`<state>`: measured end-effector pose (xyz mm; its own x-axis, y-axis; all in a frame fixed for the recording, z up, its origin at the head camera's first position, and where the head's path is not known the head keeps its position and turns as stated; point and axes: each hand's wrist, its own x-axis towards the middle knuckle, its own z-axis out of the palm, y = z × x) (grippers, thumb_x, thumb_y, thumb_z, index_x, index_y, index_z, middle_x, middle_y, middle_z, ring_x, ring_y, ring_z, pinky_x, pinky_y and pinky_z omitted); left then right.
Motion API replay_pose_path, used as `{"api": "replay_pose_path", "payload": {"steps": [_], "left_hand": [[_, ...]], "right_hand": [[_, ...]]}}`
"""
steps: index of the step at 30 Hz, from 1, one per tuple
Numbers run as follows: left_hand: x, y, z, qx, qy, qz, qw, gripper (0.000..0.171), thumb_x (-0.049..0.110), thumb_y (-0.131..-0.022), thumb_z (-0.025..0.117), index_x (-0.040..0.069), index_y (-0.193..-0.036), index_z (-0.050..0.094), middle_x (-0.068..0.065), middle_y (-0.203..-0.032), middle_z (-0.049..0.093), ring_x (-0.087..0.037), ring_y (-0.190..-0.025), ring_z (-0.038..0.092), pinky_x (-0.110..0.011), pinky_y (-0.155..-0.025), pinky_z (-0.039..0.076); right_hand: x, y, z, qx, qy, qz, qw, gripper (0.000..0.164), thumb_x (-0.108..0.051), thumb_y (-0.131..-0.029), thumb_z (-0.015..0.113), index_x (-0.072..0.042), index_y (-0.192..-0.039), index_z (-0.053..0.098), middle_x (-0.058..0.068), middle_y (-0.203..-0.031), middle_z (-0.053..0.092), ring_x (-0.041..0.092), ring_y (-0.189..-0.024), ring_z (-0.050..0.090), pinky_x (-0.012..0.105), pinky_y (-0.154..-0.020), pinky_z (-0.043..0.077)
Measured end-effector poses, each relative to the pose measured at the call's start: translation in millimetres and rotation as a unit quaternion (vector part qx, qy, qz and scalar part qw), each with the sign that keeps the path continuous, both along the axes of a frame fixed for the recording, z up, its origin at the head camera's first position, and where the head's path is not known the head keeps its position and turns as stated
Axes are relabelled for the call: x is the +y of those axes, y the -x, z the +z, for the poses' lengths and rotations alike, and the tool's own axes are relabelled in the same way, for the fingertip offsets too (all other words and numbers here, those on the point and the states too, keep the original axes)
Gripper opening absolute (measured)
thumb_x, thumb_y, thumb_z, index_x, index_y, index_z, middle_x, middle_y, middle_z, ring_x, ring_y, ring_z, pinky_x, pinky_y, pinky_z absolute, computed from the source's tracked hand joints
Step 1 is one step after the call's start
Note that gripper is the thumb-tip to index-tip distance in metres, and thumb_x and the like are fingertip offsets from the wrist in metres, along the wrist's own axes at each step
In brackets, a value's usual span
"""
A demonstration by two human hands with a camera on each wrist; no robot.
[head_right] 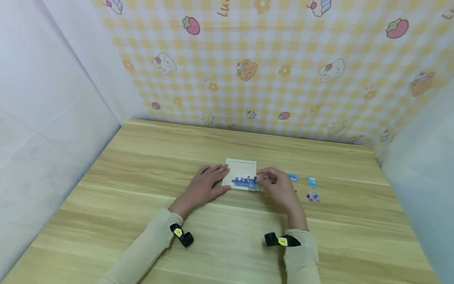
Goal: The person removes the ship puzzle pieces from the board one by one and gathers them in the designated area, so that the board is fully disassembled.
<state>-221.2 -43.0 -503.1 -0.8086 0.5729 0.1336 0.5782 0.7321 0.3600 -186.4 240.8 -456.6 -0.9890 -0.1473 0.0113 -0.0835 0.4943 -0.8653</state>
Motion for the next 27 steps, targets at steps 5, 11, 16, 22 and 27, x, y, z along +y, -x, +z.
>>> {"api": "replay_pose_path", "payload": {"steps": [5, 11, 16, 22, 27], "left_hand": [[-4.1, 3.3, 0.0, 0.006, 0.004, 0.002, 1.0, 0.07, 0.058, -0.103, 0.053, 0.015, -0.157, 0.046, 0.002, -0.164, 0.038, -0.02, -0.153, 0.032, -0.046, -0.125, 0.02], [-6.8, 4.9, -0.9, -0.001, 0.005, 0.006, 1.0, 0.07, 0.06, -0.103, 0.051, 0.016, -0.157, 0.045, 0.003, -0.164, 0.037, -0.019, -0.154, 0.031, -0.046, -0.126, 0.018], [-6.2, 3.2, -1.3, -0.012, 0.0, 0.005, 0.9999, 0.071, 0.059, -0.103, 0.052, 0.015, -0.158, 0.045, 0.002, -0.164, 0.037, -0.019, -0.154, 0.031, -0.047, -0.126, 0.017], [-3.2, 1.2, -2.2, -0.011, -0.011, 0.005, 0.9999, 0.07, 0.059, -0.103, 0.053, 0.015, -0.157, 0.046, 0.002, -0.164, 0.038, -0.019, -0.154, 0.031, -0.046, -0.126, 0.017], [-0.5, 1.9, -2.7, -0.004, -0.009, 0.005, 0.9999, 0.07, 0.06, -0.103, 0.052, 0.016, -0.157, 0.045, 0.003, -0.164, 0.038, -0.018, -0.154, 0.031, -0.046, -0.126, 0.018]], "right_hand": [[25.8, -22.4, -4.3, -0.03, -0.008, -0.007, 1.0, 0.026, -0.016, -0.096, 0.075, 0.0, -0.116, 0.07, 0.011, -0.101, 0.075, 0.017, -0.087, 0.069, 0.026, -0.071, 0.057], [39.7, -37.3, -5.7, -0.05, -0.009, -0.007, 0.999, 0.022, -0.014, -0.093, 0.078, 0.0, -0.108, 0.071, 0.01, -0.094, 0.073, 0.015, -0.078, 0.066, 0.026, -0.064, 0.054], [42.0, -41.1, -10.1, -0.055, -0.032, -0.02, 0.998, 0.013, -0.012, -0.093, 0.078, -0.002, -0.102, 0.075, 0.007, -0.089, 0.072, 0.013, -0.069, 0.058, 0.025, -0.056, 0.048], [40.2, -41.7, -11.0, -0.049, -0.093, -0.042, 0.994, 0.006, -0.008, -0.093, 0.077, -0.005, -0.097, 0.079, 0.004, -0.085, 0.069, 0.015, -0.07, 0.052, 0.024, -0.056, 0.045], [40.4, -42.4, -8.9, -0.055, -0.118, -0.052, 0.99, 0.005, -0.007, -0.093, 0.076, -0.006, -0.096, 0.081, 0.003, -0.089, 0.072, 0.018, -0.076, 0.055, 0.024, -0.061, 0.046]]}}
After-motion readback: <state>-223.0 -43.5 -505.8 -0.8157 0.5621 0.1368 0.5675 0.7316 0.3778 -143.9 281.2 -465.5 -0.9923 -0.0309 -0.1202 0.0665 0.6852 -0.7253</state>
